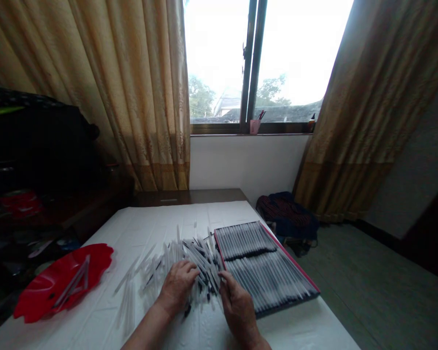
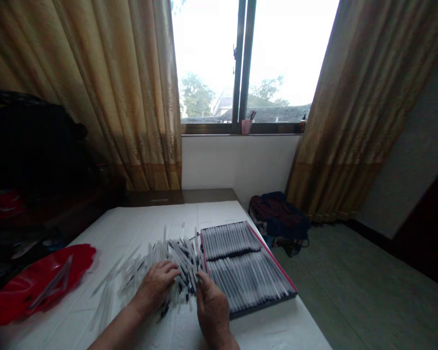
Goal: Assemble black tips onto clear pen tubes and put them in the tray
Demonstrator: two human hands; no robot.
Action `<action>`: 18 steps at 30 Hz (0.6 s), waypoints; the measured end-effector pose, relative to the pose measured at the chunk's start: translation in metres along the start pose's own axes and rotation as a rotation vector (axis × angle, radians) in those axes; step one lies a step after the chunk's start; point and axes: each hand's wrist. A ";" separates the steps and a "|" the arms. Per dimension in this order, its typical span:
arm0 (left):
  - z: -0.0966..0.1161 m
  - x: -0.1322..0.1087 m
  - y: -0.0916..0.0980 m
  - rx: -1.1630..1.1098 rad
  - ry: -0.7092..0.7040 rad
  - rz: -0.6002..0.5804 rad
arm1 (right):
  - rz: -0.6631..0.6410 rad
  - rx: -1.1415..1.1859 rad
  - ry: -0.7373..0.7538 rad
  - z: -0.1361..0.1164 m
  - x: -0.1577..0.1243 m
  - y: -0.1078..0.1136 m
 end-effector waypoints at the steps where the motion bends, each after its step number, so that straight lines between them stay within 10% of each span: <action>1: 0.000 0.006 -0.003 0.071 -0.038 -0.038 | 0.010 0.064 0.011 0.002 0.000 0.000; 11: -0.016 0.009 0.000 0.151 -0.101 -0.023 | 0.075 0.493 -0.082 0.002 0.002 0.009; 18: -0.020 -0.035 0.013 -0.070 -0.011 0.290 | 0.170 0.954 -0.234 -0.025 0.004 0.009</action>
Point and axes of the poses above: each hand's wrist, its own x-axis towards the middle knuckle, its own y-axis out of the back of the hand, z = x × y, and after that the axes turned 2 degrees about -z, right-handed
